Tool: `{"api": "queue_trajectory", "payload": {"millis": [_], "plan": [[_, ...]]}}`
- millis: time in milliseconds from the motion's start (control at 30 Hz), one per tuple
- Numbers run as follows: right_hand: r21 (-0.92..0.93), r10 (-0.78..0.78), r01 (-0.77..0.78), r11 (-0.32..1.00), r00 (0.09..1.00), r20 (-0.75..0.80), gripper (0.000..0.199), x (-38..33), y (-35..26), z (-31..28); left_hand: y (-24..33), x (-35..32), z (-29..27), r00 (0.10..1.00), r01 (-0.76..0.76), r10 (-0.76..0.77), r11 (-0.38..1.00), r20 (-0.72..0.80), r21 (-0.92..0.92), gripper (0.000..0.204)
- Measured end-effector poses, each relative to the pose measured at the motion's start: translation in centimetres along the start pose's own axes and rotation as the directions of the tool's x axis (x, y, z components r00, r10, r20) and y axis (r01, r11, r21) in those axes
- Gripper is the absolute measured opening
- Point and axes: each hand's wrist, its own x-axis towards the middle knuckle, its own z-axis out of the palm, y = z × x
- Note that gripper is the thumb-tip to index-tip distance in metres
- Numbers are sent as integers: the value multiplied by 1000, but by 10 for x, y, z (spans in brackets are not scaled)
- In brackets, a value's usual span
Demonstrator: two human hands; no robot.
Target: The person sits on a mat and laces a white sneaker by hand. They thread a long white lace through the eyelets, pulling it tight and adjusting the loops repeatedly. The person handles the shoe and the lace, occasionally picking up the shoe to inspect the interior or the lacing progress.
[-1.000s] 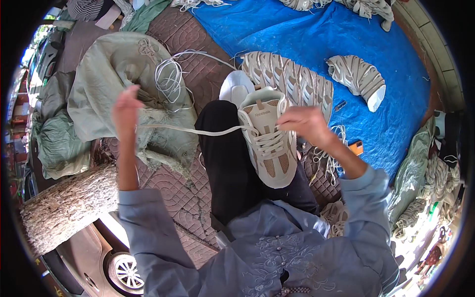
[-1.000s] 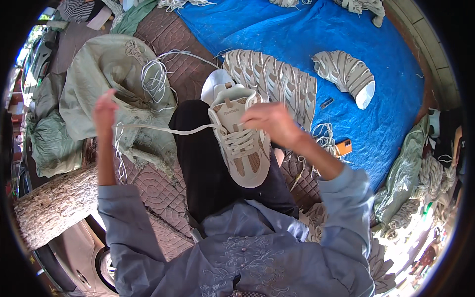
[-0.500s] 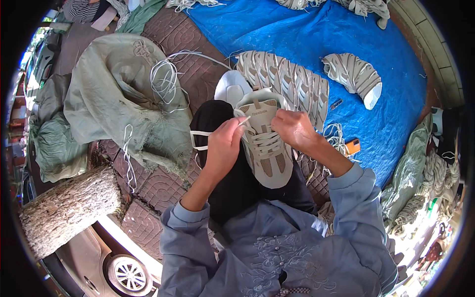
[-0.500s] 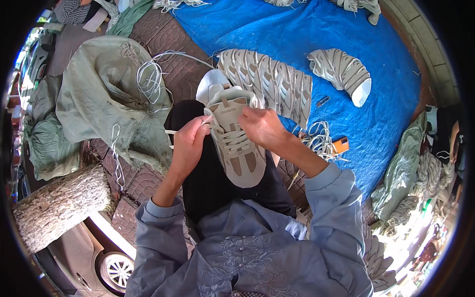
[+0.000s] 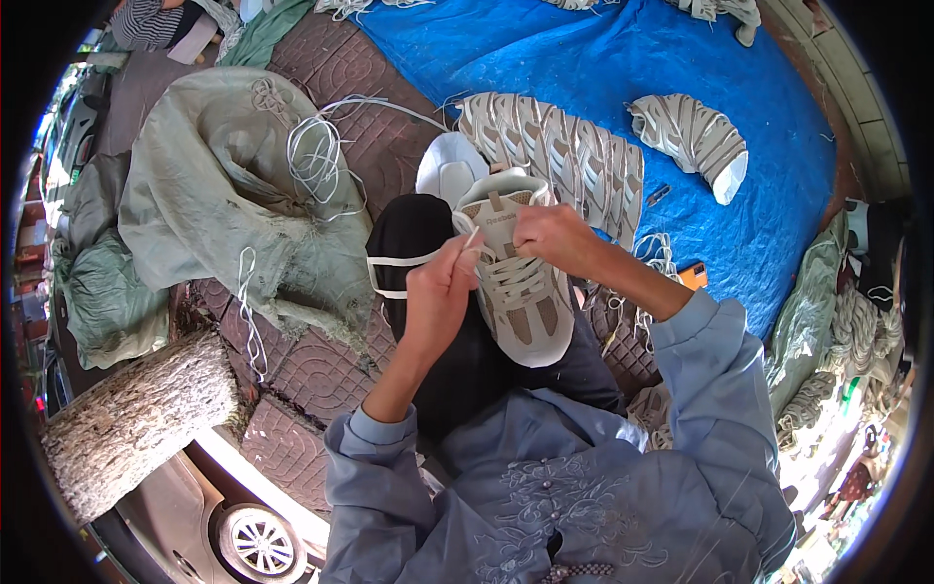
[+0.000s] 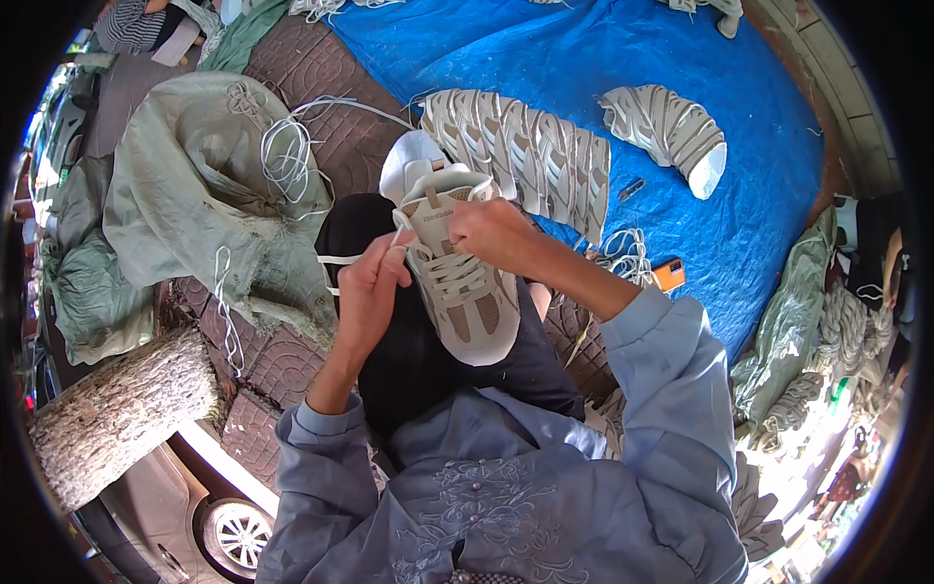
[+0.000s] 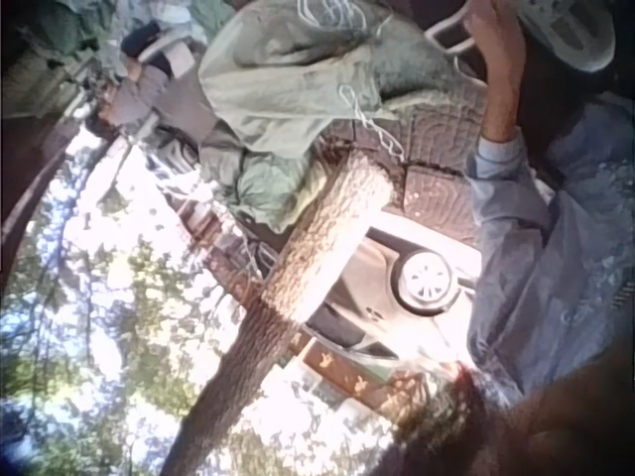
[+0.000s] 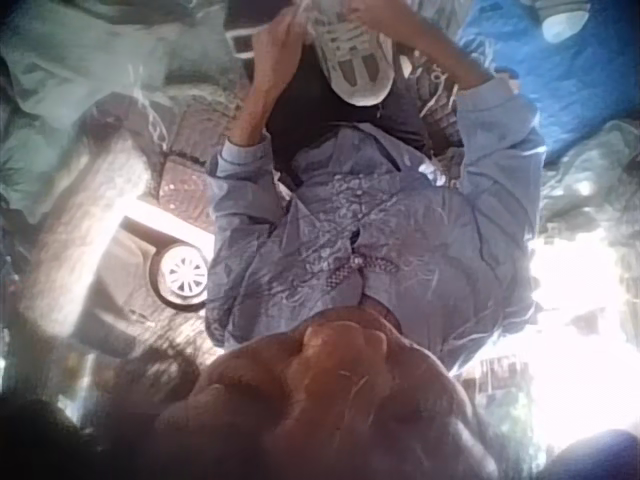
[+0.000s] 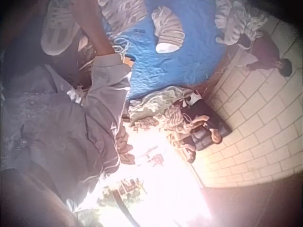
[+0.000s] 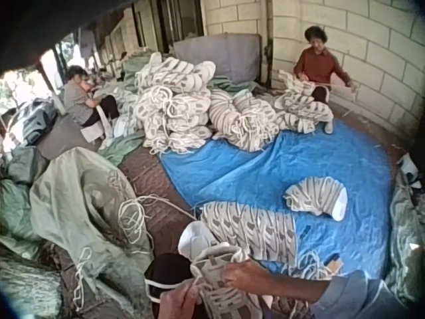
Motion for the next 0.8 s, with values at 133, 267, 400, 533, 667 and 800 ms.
{"api": "queue_trajectory", "payload": {"millis": [133, 267, 400, 533, 667, 800], "plan": [[-184, -78, 63, 981, 994, -79, 3, -5, -10, -6, -13, -3, 8, 974, -209, 210, 978, -79, 26, 20], [-290, -99, 57, 955, 986, -133, 4, -5, -12, -5, -5, -4, 3, 998, -42, 36, 994, -60, -98, 20], [-353, -159, 96, 931, 975, -154, 8, 1, -20, -6, -7, -10, -2, 1000, 10, -10, 999, -20, -36, 22], [-148, -60, 25, 989, 970, -235, 10, -1, -13, 9, -10, -9, 2, 986, -88, 81, 995, -148, -43, 22], [-19, -22, 18, 1000, 969, -248, 12, 0, -13, 13, -5, -7, 2, 986, -96, 98, 995, -132, 23, 20], [-150, -30, -15, 989, 956, -293, 11, -8, -18, 5, -1, 9, 4, 882, -409, 456, 867, -120, 286, 21]]}}
